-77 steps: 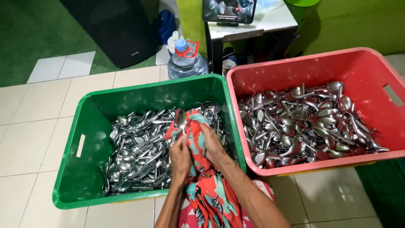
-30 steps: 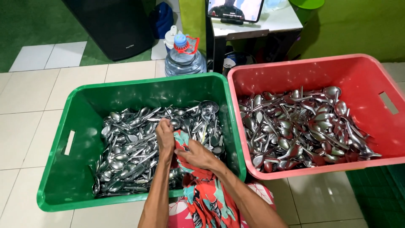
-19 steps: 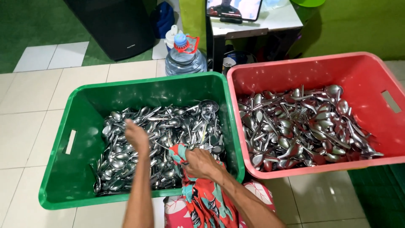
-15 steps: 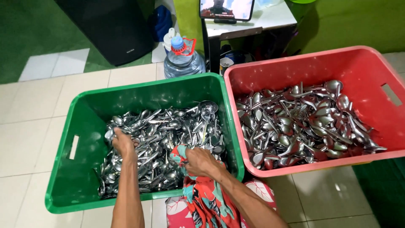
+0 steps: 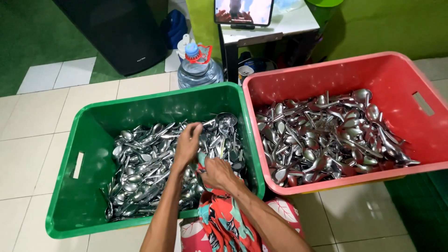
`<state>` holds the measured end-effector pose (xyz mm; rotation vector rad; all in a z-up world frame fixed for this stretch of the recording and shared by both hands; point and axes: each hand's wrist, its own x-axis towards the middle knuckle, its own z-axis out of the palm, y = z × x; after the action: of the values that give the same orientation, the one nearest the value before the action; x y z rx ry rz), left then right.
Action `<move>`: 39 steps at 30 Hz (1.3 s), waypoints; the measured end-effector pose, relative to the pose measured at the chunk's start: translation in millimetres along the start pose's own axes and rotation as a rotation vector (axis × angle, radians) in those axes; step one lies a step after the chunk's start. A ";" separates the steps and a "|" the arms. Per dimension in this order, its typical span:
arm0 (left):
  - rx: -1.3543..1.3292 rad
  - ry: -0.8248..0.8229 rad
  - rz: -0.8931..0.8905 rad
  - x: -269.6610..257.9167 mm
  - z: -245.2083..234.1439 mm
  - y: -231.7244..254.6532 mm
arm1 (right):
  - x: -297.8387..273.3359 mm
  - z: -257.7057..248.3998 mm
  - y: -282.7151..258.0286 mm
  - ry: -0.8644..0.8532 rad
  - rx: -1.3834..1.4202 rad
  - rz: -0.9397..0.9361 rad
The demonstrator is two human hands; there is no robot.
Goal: Polishing metal spoons with a cleaning cloth and moving them between bins.
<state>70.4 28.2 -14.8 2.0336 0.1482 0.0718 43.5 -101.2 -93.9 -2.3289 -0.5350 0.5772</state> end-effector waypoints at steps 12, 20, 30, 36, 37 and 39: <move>0.568 -0.086 -0.109 2.7 13.1 -151.4 | -17.1 -21.8 -22.8 0.369 0.295 0.161; 0.590 0.160 -0.098 2.6 -3.4 -155.3 | -36.1 -80.8 -19.8 0.933 0.614 0.268; 0.878 0.021 -0.104 37.0 33.9 -192.2 | -19.4 -94.5 56.7 1.099 0.992 0.426; 0.999 -0.064 -0.141 61.1 70.2 -195.8 | -37.1 -114.6 12.1 1.120 1.101 0.474; 0.996 -0.068 -0.137 56.0 74.2 -188.4 | -38.2 -113.6 7.2 1.125 1.097 0.477; 0.939 -0.171 -0.347 59.0 77.9 -168.1 | -33.1 -118.3 -4.8 1.107 1.142 0.446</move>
<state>125.4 42.0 -200.9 2.8910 0.4938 -0.4714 78.3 -174.9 -2.0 -1.2831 0.6931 -0.2616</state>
